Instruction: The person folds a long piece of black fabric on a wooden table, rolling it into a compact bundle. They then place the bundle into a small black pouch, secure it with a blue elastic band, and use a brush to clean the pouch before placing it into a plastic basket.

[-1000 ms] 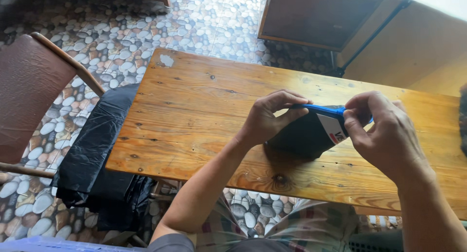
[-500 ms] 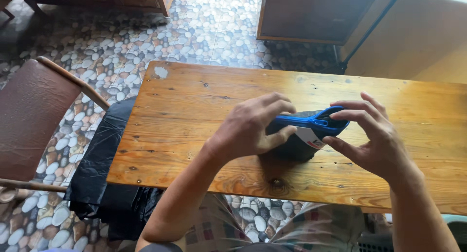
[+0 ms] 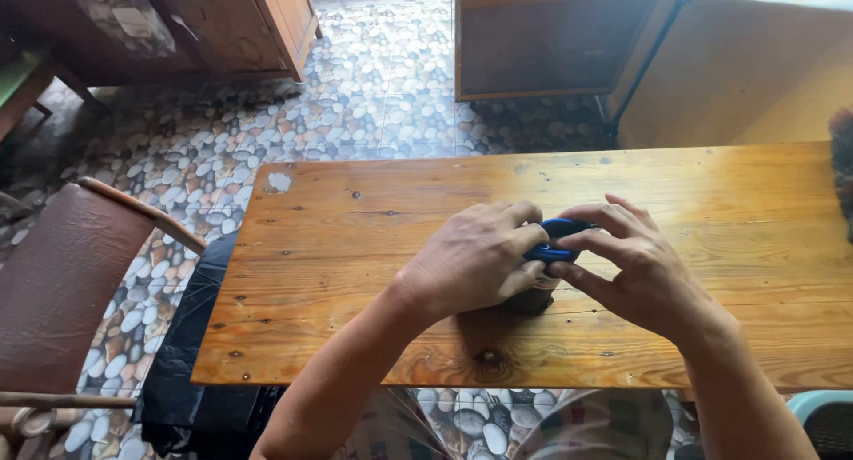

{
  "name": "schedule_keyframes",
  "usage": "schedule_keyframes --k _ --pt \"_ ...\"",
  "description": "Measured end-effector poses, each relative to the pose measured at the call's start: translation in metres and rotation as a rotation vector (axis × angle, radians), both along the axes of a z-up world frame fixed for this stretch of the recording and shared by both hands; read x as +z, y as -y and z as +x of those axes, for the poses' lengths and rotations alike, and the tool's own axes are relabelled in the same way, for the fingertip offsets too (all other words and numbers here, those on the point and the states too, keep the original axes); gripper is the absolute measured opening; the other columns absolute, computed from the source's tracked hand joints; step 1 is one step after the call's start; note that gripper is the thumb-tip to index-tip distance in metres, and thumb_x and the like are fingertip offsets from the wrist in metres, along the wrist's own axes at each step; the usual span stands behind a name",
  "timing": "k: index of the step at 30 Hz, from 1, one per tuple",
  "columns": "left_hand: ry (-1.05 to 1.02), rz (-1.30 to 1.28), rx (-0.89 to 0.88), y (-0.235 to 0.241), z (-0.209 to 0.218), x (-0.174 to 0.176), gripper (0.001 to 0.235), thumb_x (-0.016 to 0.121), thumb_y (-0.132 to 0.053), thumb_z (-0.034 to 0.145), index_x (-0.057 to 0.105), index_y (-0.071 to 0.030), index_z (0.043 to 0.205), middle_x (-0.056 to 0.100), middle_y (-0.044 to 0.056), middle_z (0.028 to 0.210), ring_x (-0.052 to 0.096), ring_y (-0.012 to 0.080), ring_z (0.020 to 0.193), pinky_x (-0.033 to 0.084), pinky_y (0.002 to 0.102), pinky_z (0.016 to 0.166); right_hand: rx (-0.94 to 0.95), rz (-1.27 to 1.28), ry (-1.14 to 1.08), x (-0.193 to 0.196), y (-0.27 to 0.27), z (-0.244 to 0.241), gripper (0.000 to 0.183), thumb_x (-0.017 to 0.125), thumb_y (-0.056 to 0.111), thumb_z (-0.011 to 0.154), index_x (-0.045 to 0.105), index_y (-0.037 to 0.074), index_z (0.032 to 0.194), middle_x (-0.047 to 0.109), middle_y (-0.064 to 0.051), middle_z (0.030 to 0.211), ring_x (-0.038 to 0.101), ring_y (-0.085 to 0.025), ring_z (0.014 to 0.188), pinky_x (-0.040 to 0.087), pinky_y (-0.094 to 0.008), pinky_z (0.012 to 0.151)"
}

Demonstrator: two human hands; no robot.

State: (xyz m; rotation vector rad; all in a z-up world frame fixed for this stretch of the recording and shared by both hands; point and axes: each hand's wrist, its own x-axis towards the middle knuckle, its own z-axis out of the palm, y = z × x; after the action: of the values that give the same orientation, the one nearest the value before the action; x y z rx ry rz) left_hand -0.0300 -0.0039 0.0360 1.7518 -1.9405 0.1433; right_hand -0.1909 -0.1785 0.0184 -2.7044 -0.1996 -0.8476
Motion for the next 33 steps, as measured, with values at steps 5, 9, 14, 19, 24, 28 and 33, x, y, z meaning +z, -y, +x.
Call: schedule_keyframes --k 5,9,14,19,24,28,33 --pt "0.022 0.081 -0.008 0.004 -0.003 0.007 0.020 0.068 -0.025 0.092 0.064 -0.008 0.100 0.061 0.009 0.105 0.062 0.0315 0.085 0.049 0.045 0.075 0.077 0.033 -0.088 0.016 0.003 -0.004 0.020 0.074 0.030 0.088 0.072 0.018 0.104 0.066 -0.006 0.123 0.064 -0.026 0.111 0.040 -0.050 0.111" --pt "0.037 0.086 0.000 0.009 -0.003 0.002 0.018 0.066 -0.022 0.090 0.063 -0.007 0.098 0.061 0.009 0.103 0.061 0.0321 0.087 0.048 0.046 0.076 0.054 0.011 -0.006 0.006 0.003 0.001 0.011 0.075 0.022 0.090 0.070 0.016 0.099 0.067 -0.002 0.110 0.065 -0.023 0.099 0.045 -0.047 0.106" --pt "-0.039 0.083 0.020 0.011 -0.001 -0.001 0.026 0.067 -0.021 0.084 0.065 -0.003 0.103 0.061 0.009 0.104 0.062 0.0332 0.087 0.048 0.045 0.077 0.043 0.016 0.053 -0.004 0.003 0.004 0.008 0.075 0.018 0.090 0.071 0.015 0.096 0.067 0.000 0.098 0.065 -0.018 0.088 0.041 -0.053 0.117" --pt "0.020 0.064 0.049 0.011 -0.002 -0.004 0.022 0.068 -0.021 0.087 0.059 -0.006 0.100 0.061 0.012 0.099 0.061 0.0339 0.087 0.048 0.046 0.077 0.004 0.009 0.097 -0.011 0.003 0.004 0.010 0.075 0.015 0.091 0.070 0.016 0.100 0.067 0.000 0.096 0.064 -0.017 0.085 0.039 -0.053 0.117" --pt "0.035 0.051 0.083 0.003 -0.001 -0.003 0.029 0.070 -0.024 0.087 0.061 -0.008 0.109 0.061 0.010 0.097 0.068 0.0333 0.094 0.054 0.043 0.083 -0.078 0.029 0.117 -0.029 0.006 0.009 0.017 0.080 0.019 0.083 0.073 0.019 0.099 0.067 0.002 0.097 0.068 -0.022 0.102 0.039 -0.051 0.117" --pt "-0.094 -0.035 0.043 -0.007 -0.001 0.004 0.020 0.068 -0.019 0.092 0.062 -0.009 0.109 0.065 0.012 0.093 0.071 0.0351 0.090 0.057 0.045 0.081 -0.066 0.035 0.137 -0.028 0.006 0.010 0.018 0.081 0.016 0.082 0.073 0.017 0.098 0.067 -0.001 0.096 0.069 -0.025 0.101 0.039 -0.052 0.117" --pt "-0.176 -0.070 0.087 -0.010 0.004 -0.004 0.019 0.068 -0.021 0.092 0.059 -0.013 0.106 0.063 0.010 0.088 0.072 0.0351 0.085 0.059 0.045 0.076 -0.084 0.039 0.150 -0.030 0.006 0.011 0.018 0.082 0.016 0.081 0.073 0.017 0.098 0.068 0.000 0.096 0.069 -0.023 0.101 0.039 -0.052 0.118"
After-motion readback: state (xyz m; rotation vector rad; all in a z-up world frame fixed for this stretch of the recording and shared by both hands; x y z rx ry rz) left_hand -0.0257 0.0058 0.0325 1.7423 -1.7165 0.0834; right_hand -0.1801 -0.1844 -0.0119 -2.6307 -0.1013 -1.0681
